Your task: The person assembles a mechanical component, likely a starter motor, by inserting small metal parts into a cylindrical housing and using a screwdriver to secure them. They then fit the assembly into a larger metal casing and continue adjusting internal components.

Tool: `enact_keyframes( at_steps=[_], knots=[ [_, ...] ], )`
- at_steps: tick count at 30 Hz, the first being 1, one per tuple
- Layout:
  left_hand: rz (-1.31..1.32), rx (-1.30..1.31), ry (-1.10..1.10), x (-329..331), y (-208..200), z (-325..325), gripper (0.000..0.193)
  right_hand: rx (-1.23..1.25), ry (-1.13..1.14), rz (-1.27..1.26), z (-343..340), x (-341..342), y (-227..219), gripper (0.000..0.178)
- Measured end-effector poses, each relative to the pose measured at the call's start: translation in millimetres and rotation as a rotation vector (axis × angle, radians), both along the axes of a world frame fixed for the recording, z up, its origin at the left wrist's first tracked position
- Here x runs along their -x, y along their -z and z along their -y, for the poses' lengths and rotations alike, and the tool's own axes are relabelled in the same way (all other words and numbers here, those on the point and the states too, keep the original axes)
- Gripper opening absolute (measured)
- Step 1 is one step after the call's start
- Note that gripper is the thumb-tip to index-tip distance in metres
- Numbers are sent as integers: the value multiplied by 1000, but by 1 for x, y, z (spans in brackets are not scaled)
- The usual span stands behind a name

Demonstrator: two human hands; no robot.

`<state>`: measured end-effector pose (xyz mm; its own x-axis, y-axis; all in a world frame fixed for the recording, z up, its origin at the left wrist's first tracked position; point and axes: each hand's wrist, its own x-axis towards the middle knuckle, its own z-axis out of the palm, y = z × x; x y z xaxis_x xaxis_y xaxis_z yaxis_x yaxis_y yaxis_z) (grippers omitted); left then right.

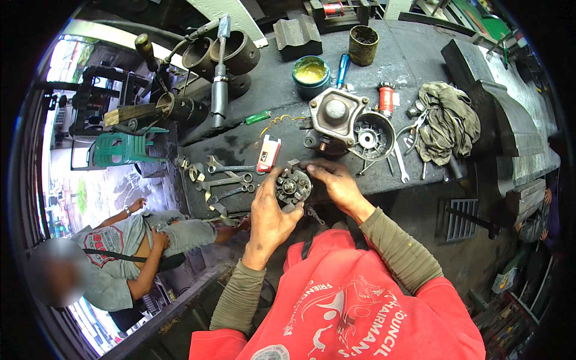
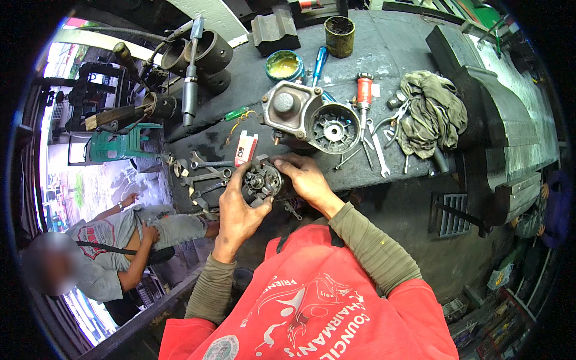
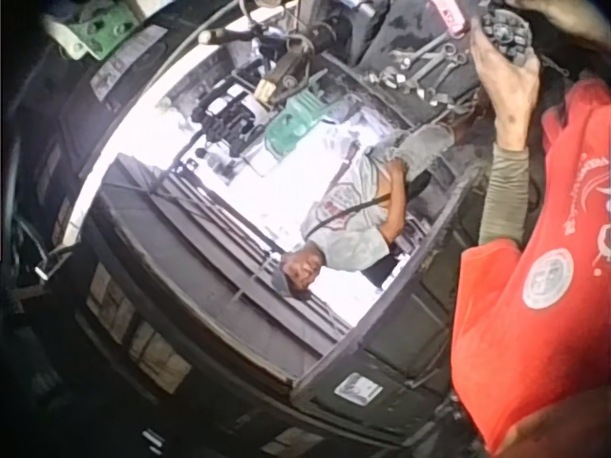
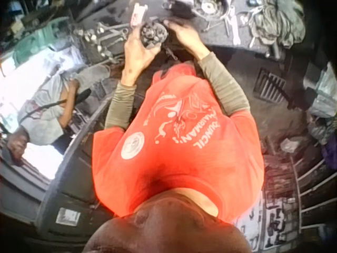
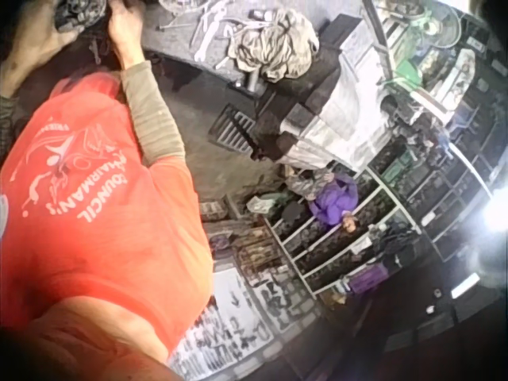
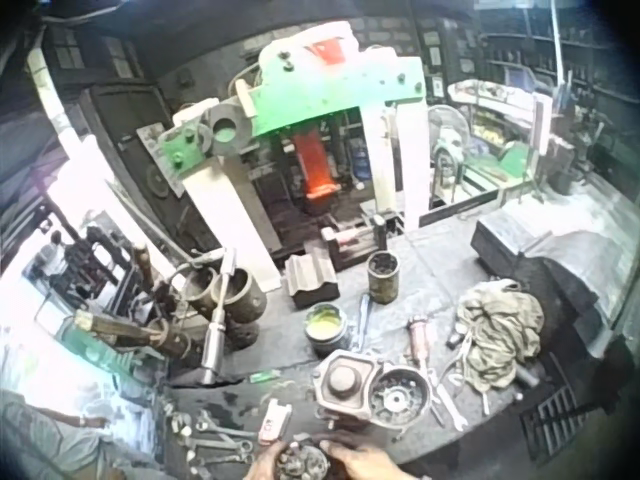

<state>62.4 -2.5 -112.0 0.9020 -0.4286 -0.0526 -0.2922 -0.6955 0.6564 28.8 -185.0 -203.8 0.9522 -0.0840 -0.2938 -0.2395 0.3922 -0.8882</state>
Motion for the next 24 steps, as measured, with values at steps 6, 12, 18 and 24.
enact_keyframes(
  at_steps=[6, 12, 18, 24],
  knots=[
    [14, 33, -18, 0, 8, -1, 80, -187, -21, -129, -7, -18, 2, 27],
    [-16, 79, -58, 4, 19, -2, 81, -124, -9, -89, -11, -18, 8, 24],
    [-47, 179, -129, 10, 15, -11, 78, 57, -75, 46, -4, -13, 2, 31],
    [238, 102, -65, 40, 20, -32, 43, 235, -256, 172, 18, 11, -5, 65]
  ],
)
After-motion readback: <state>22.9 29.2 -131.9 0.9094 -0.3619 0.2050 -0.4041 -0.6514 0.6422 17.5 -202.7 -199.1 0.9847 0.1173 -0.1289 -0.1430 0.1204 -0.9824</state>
